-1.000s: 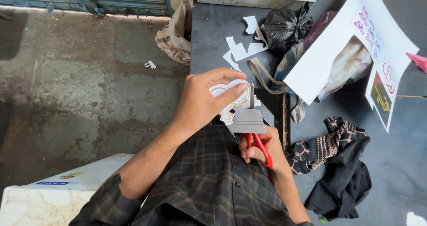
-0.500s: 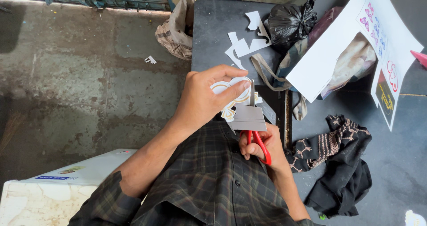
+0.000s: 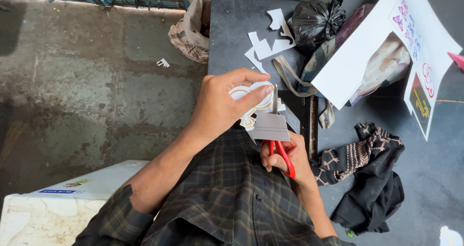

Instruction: The person uses red-handled scissors to cut a white paper shape with a gold circular design. They hold the paper in their left hand and carefully trim the edges with the scissors in their right hand, rotating the paper to access different sections.

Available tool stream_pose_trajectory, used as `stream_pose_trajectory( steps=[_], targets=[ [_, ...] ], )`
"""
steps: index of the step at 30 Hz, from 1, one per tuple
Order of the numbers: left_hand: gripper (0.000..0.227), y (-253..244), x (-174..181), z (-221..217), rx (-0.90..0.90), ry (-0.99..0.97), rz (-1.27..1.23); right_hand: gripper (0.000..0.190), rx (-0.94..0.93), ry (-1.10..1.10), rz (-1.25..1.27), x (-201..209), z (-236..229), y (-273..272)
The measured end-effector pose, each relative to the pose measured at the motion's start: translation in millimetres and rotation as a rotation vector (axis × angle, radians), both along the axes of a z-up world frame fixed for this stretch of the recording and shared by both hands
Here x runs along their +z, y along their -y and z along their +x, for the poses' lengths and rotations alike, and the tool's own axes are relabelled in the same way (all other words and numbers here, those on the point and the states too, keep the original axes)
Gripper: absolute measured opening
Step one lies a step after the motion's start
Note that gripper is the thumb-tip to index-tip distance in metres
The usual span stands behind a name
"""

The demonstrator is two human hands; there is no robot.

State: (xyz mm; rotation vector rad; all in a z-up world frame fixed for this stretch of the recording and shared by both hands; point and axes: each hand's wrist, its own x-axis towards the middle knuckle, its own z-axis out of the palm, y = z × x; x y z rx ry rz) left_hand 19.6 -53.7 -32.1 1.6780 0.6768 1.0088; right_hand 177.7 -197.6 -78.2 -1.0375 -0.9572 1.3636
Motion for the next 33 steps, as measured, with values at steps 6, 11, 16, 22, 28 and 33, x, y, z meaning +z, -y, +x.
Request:
stream_pose_trajectory(
  steps=[6, 11, 16, 22, 28, 33],
  targets=[
    [0.020, 0.1, 0.9, -1.5, -0.017, 0.012, -0.005, 0.073, 0.009, 0.013, 0.012, -1.8, 0.8, 0.2],
    [0.021, -0.2, 0.4, -1.6, -0.022, 0.008, -0.023, 0.074, 0.008, 0.015, -0.017, -3.4, 1.5, 0.5],
    [0.020, -1.0, -1.4, -1.2, -0.022, 0.018, -0.023, 0.072, 0.015, 0.007, -0.020, -6.0, 1.8, 1.1],
    [0.020, -1.7, -1.9, -0.6, -0.015, 0.013, -0.026, 0.070, 0.020, 0.003, -0.012, -9.1, 3.0, 0.6],
    [0.021, -1.5, -0.7, 1.7, -0.017, 0.009, -0.090, 0.075, 0.024, 0.009, -0.010, -8.2, 4.3, -0.3],
    [0.021, -1.9, -2.1, 7.4, 0.020, 0.059, -0.117, 0.088, 0.088, -0.013, 0.064, -3.5, 9.2, -3.0]
  ],
)
